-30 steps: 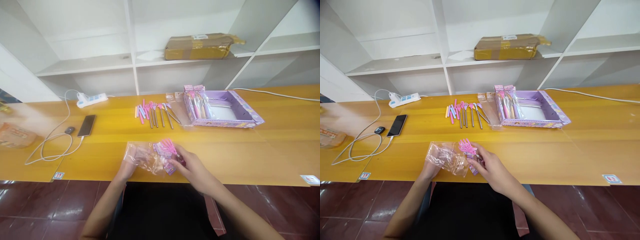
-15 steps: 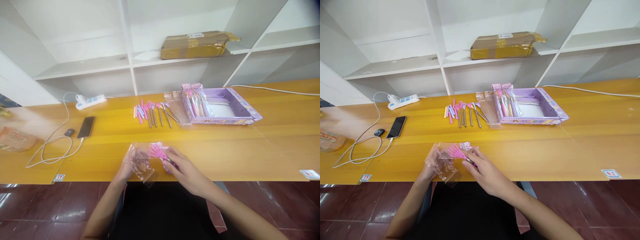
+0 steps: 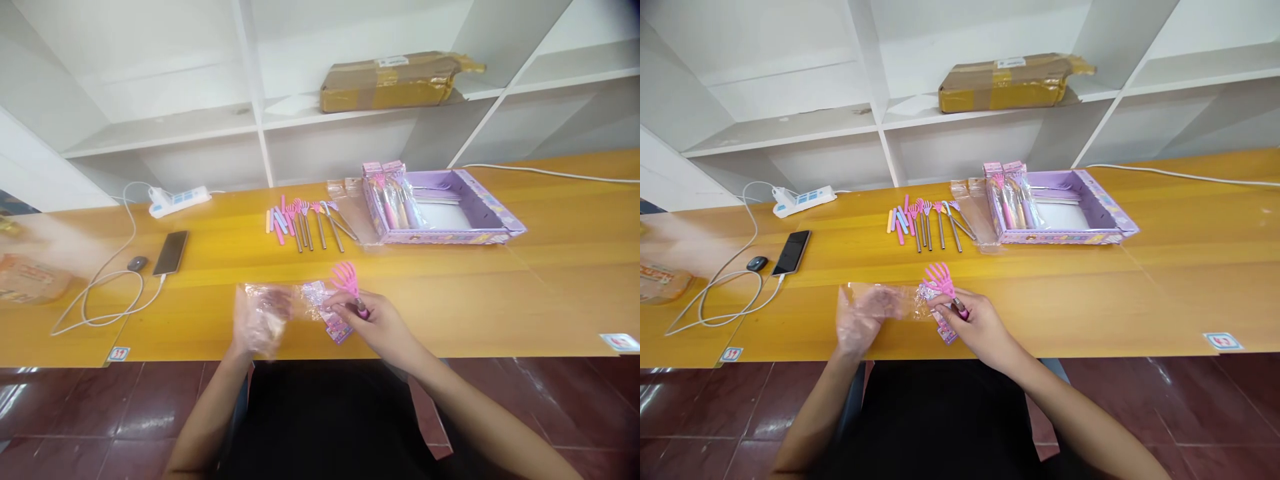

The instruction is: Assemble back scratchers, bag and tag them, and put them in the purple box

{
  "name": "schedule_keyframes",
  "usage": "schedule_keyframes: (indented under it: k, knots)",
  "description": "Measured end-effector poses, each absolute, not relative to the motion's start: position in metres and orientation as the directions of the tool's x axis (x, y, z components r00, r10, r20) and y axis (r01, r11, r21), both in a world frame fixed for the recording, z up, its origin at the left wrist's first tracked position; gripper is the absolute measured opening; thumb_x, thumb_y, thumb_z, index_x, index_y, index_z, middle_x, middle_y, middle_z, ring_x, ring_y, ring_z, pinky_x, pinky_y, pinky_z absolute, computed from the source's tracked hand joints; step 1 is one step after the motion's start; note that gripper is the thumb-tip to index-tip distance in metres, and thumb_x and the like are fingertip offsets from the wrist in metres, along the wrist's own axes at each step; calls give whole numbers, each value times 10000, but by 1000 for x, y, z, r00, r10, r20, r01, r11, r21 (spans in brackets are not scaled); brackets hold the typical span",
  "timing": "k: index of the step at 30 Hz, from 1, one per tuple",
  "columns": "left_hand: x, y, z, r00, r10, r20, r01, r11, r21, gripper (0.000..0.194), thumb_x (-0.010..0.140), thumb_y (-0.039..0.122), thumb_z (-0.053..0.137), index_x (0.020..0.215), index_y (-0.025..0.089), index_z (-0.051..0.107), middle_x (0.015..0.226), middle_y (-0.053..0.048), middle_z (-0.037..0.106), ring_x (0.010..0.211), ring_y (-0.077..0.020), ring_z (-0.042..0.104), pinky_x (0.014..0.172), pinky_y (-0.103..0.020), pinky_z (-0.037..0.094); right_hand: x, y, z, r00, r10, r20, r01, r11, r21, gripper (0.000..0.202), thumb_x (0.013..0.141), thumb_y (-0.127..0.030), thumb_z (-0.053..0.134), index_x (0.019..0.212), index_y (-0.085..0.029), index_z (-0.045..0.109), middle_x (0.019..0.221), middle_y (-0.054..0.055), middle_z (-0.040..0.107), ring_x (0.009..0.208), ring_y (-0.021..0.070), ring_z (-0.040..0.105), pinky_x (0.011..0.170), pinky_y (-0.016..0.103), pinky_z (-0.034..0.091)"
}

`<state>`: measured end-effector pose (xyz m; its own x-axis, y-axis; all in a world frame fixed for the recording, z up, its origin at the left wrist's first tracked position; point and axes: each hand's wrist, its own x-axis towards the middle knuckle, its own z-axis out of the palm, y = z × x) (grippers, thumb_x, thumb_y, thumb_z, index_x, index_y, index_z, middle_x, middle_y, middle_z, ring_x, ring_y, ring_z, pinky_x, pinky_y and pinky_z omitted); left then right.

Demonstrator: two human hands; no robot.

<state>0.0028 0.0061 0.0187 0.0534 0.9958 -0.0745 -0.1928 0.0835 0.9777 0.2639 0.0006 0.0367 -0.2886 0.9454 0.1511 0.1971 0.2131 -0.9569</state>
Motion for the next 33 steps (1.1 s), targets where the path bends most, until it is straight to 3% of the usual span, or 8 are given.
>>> schedule_keyframes:
  k: [2,4,7,9,13,17,22,33]
  knots:
    - [3,6,19,115,990,-77,-290,108,951,998,845,1009,259,998,175,786,1081,-209,783,1009,-399,751,778,-534,635,264,0,39,-296,944,148,221,218,-950,233,1001,-370,638,992,-223,818,905,39,748,775,186,668,688,296,538]
    - [4,4,18,200,977,-78,-372,149,916,903,858,971,396,1049,177,781,1121,-193,785,1063,-397,751,823,-534,643,264,0,40,-306,941,144,248,225,-942,231,1013,-372,633,995,-221,806,897,33,733,733,171,638,665,286,523]
    - [5,2,13,239,967,-89,-358,173,918,554,875,691,746,1108,190,785,1177,-158,787,1039,-350,766,827,-493,658,264,-3,43,-360,925,122,273,229,-934,258,1055,-418,606,1078,-217,765,899,24,700,704,157,610,641,275,508]
    - [6,1,11,218,971,-97,-348,170,922,427,888,536,809,1140,192,789,1158,-139,794,1009,-322,775,815,-469,667,267,-4,46,-409,907,100,296,236,-925,282,1099,-448,545,1138,-222,708,952,30,700,768,167,637,693,283,526]
    - [6,2,10,170,981,-98,-404,160,900,408,928,526,772,1134,175,802,1069,-128,817,987,-309,794,864,-487,678,279,-5,50,-464,878,119,439,345,-829,351,1163,-440,385,1019,-228,625,963,45,676,858,191,631,791,320,502]
    - [5,4,11,119,988,-97,-479,143,866,323,912,489,801,1030,189,805,1091,-113,832,1055,-320,801,949,-517,670,287,-2,55,-486,870,82,555,379,-740,398,1168,-443,359,966,-220,620,949,57,664,852,196,612,787,322,464]
    - [4,6,9,92,987,-129,-551,158,819,216,892,425,836,943,217,805,935,-60,848,1030,-304,820,989,-508,664,287,1,60,-492,871,-1,552,311,-773,416,1165,-437,363,942,-218,636,959,48,710,851,193,639,794,304,459]
    - [4,5,7,98,985,-140,-552,171,816,229,826,451,907,865,241,824,913,-41,842,1000,-304,817,952,-513,682,287,3,57,-524,850,-48,506,266,-820,480,1150,-533,376,885,-212,617,887,27,691,785,182,606,749,307,428]
